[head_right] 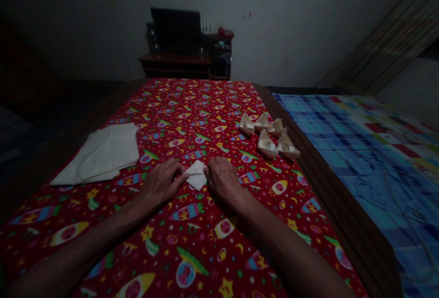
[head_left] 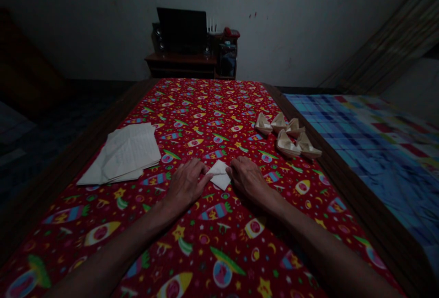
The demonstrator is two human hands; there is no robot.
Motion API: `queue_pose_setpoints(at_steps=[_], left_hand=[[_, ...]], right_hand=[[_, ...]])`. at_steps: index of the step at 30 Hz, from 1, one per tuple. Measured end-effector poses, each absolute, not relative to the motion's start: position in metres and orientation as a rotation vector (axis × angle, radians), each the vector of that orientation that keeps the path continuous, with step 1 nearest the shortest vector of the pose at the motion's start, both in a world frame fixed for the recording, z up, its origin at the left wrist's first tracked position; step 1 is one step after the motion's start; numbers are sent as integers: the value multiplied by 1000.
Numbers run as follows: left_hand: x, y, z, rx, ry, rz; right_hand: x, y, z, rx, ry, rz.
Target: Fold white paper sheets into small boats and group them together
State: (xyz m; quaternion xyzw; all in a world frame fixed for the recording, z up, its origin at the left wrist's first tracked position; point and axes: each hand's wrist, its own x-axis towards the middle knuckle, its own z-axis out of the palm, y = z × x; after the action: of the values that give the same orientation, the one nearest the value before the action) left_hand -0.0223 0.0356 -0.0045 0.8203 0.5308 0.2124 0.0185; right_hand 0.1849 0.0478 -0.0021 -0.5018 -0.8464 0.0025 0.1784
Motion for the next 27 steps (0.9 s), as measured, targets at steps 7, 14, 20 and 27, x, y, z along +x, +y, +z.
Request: queue_pose_setpoints(at_steps=[7,14,20,27], left_hand=[[-15,31,3,2574,1646,765],[-3,9,-2,2944,1215,398],[-6,7,-3,2928,1283,362],[-5,5,-1,2897,1314,372]], right_hand=[[184,50,-3,-1450,-2404,1],[186,49,-6,-1403,-2387,-13],[185,50,-10,-1382,-2364,-45],[186,47,-5,-1313,-2295,61]])
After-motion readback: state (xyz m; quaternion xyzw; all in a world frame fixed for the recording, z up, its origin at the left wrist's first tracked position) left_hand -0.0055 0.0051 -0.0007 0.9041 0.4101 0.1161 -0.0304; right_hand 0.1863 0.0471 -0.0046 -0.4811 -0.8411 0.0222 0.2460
